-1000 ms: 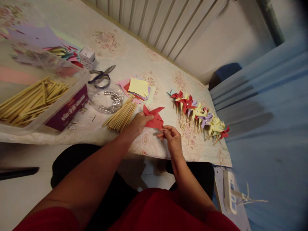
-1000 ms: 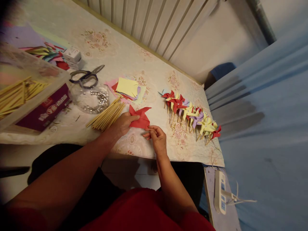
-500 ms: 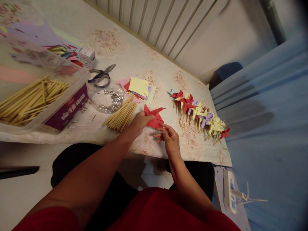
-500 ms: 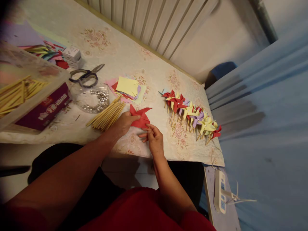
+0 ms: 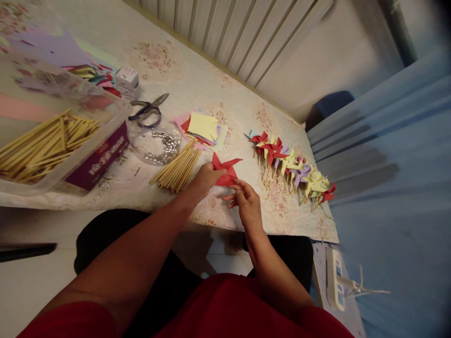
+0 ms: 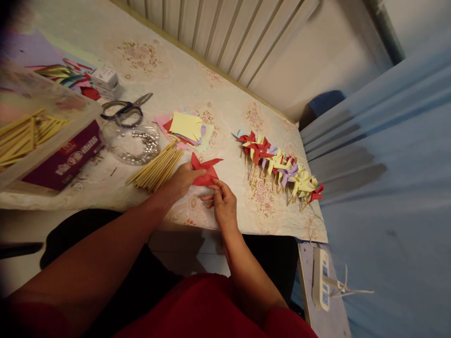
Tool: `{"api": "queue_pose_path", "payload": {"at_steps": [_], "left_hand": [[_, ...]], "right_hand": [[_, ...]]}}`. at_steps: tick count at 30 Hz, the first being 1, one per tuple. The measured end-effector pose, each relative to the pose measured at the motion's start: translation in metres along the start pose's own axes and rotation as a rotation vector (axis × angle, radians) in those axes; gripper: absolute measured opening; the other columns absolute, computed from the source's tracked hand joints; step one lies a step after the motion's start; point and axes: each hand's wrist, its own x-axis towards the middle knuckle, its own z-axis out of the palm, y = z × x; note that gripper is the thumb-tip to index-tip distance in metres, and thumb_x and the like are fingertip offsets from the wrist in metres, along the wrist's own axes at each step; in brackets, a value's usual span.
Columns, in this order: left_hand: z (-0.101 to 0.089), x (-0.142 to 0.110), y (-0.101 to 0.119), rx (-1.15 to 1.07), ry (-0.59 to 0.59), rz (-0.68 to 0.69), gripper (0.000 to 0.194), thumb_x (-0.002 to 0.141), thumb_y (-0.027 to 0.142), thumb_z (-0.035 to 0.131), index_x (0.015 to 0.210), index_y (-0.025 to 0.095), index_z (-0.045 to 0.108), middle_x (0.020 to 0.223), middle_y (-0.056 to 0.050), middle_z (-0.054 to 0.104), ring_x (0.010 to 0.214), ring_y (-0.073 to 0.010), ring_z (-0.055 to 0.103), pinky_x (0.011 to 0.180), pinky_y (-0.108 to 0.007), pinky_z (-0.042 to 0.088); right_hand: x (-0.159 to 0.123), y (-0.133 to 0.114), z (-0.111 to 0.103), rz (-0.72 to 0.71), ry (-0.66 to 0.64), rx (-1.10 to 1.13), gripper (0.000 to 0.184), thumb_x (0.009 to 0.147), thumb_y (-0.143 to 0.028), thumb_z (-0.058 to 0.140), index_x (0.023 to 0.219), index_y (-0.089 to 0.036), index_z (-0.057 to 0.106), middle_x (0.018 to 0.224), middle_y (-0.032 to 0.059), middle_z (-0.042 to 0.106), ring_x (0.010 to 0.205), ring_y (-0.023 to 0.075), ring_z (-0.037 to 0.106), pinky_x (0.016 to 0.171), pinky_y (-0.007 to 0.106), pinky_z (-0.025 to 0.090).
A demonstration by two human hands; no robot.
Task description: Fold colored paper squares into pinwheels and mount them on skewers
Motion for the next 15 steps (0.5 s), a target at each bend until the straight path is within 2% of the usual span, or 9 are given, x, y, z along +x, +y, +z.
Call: {"api": "queue_pose_path", "payload": {"at_steps": [6, 10, 15], "left_hand": [[0.001, 0.0, -0.001, -0.032, -0.035, 0.01, 0.014, 0.066, 0.02, 0.067, 0.077, 0.012, 0.066, 0.07, -0.003, 0.066, 0.059, -0.0109, 0.056, 0.055, -0.023, 0.04], [0.003, -0.005, 0.005, -0.053, -0.028, -0.028, 0.009, 0.067, 0.019, 0.066, 0.071, 0.012, 0.064, 0.064, -0.002, 0.062, 0.054, -0.0093, 0.052, 0.051, -0.022, 0.038], [0.004, -0.009, 0.009, -0.097, -0.149, -0.036, 0.015, 0.068, 0.019, 0.063, 0.058, 0.014, 0.054, 0.051, 0.001, 0.054, 0.046, -0.0073, 0.045, 0.046, -0.022, 0.032]], "right_hand": [[0.013, 0.003, 0.004, -0.012, 0.023, 0.03, 0.029, 0.08, -0.032, 0.061, 0.107, -0.022, 0.059, 0.087, 0.0011, 0.071, 0.061, 0.0144, 0.067, 0.048, 0.024, 0.05], [0.021, 0.004, 0.009, 0.011, 0.025, 0.048, 0.021, 0.077, -0.031, 0.063, 0.096, -0.021, 0.061, 0.073, -0.0017, 0.069, 0.056, 0.0141, 0.066, 0.048, 0.024, 0.049], [0.027, 0.003, 0.013, 0.056, 0.028, 0.068, 0.019, 0.074, -0.033, 0.065, 0.087, -0.019, 0.061, 0.069, -0.0015, 0.069, 0.052, 0.013, 0.064, 0.044, 0.021, 0.045]]}}
